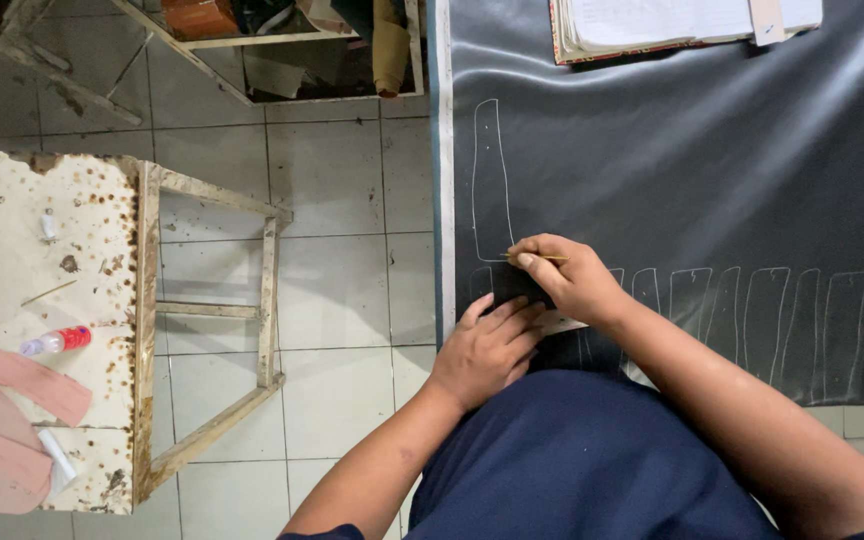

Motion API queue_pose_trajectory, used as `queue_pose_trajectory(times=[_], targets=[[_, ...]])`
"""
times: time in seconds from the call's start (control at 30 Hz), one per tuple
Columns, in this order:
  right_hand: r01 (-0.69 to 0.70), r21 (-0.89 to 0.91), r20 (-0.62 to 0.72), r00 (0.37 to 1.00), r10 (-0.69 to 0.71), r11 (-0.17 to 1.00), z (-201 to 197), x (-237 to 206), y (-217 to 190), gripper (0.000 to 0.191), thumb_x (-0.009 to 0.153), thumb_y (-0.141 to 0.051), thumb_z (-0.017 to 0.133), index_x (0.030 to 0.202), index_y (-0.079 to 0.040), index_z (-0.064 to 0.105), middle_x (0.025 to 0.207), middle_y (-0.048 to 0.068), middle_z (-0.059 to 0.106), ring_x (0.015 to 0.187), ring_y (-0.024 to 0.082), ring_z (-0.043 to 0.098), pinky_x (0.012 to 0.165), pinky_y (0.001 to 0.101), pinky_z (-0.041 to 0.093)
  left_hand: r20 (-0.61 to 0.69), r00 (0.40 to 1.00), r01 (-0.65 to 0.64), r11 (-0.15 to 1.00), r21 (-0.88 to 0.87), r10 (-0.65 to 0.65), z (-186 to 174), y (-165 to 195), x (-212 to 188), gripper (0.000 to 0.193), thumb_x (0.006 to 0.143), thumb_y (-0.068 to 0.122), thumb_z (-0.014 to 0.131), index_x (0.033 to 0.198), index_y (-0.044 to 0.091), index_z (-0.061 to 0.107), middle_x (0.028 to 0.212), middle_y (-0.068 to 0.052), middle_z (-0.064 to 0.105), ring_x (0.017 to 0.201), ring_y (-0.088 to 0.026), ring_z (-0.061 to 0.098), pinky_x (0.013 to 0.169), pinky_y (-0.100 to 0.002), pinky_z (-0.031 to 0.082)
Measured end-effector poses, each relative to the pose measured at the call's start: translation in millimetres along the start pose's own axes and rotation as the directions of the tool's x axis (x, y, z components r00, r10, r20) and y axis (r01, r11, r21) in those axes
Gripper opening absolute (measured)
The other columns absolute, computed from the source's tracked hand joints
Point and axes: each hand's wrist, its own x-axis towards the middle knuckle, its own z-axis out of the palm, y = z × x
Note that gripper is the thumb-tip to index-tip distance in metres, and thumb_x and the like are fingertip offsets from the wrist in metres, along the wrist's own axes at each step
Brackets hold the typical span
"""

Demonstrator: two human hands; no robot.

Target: The person places a cardboard template on a large black sheet and traces its outline with a pencil. They repeat this process for several templates, moving each one to a new position before tracing again.

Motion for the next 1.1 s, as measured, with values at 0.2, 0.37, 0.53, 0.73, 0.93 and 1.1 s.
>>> queue_pose_trajectory(times=[0.2, 0.37, 0.53, 0.73, 0.93, 1.1], targets=[[0.078, -0.155, -0.011, 0.997, -0.081, 0.985, 1.7, -0.6, -8.9, 0.025, 0.1, -0.012, 0.057, 0.117, 0.0, 0.071, 0.11, 0.011, 0.077, 0.105, 0.019, 0.073, 0.093, 0.0307, 0.057, 0.011, 1.0, 0.019, 1.0, -0.011, -0.019, 0.5, 0.3, 0.8, 0.026, 0.091, 0.026, 0.074, 0.115, 0.017, 0.071, 0.135, 0.001, 0.066, 0.137, -0.016, 0.055, 0.123, -0.043, 0.032], [0.106, -0.164, -0.018, 0.994, -0.11, 0.981, 0.3, -0.3, -7.5, 0.023, 0.1, -0.01, 0.055, 0.111, 0.0, 0.071, 0.109, 0.011, 0.077, 0.103, 0.019, 0.074, 0.092, 0.0313, 0.057, 0.002, 1.0, 0.014, 1.0, -0.012, -0.014, 2.9, -1.0, 0.2, 0.025, 0.089, 0.026, 0.074, 0.112, 0.017, 0.071, 0.135, 0.001, 0.066, 0.136, -0.016, 0.055, 0.121, -0.044, 0.032], [0.12, -0.047, -0.054, 0.991, -0.122, 0.992, -8.3, -10.9, -2.4, 0.019, 0.102, -0.008, 0.053, 0.102, 0.001, 0.07, 0.096, 0.01, 0.074, 0.091, 0.018, 0.07, 0.085, 0.0307, 0.056, 0.008, 1.0, 0.008, 1.0, -0.021, -0.008, 0.3, -0.4, 0.3, 0.029, 0.087, 0.022, 0.074, 0.115, 0.017, 0.072, 0.139, 0.0, 0.064, 0.138, -0.017, 0.054, 0.121, -0.045, 0.032], [0.188, -0.149, -0.18, 0.96, -0.214, 0.971, -37.1, -26.8, -0.4, 0.021, 0.095, -0.003, 0.051, 0.108, -0.002, 0.067, 0.103, 0.007, 0.064, 0.084, 0.02, 0.066, 0.079, 0.0314, 0.055, 0.152, 0.987, -0.034, 0.989, -0.142, 0.055, -4.7, -6.8, 8.3, 0.039, 0.074, 0.015, 0.075, 0.113, 0.016, 0.074, 0.138, -0.001, 0.064, 0.136, -0.026, 0.052, 0.113, -0.051, 0.031], [0.032, -0.458, -0.498, 0.819, -0.285, 0.889, -98.0, -52.9, 27.1, 0.021, 0.09, -0.006, 0.06, 0.107, -0.006, 0.073, 0.104, 0.013, 0.067, 0.097, 0.029, 0.067, 0.086, 0.0372, 0.053, 0.064, 0.997, -0.032, 0.986, -0.165, 0.043, 3.8, 1.7, 13.5, 0.032, 0.084, 0.019, 0.076, 0.115, 0.013, 0.073, 0.134, 0.002, 0.067, 0.133, -0.024, 0.054, 0.113, -0.049, 0.033], [-0.288, -0.392, -0.804, 0.569, -0.173, 0.874, -205.8, -73.2, 60.5, 0.019, 0.095, -0.022, 0.069, 0.106, -0.009, 0.077, 0.108, 0.017, 0.069, 0.105, 0.035, 0.066, 0.092, 0.0444, 0.051, -0.041, 0.998, -0.039, 0.999, -0.037, 0.038, 23.9, 7.3, 8.7, 0.035, 0.083, 0.023, 0.076, 0.115, 0.01, 0.072, 0.133, -0.004, 0.066, 0.129, -0.025, 0.055, 0.108, -0.047, 0.037]])
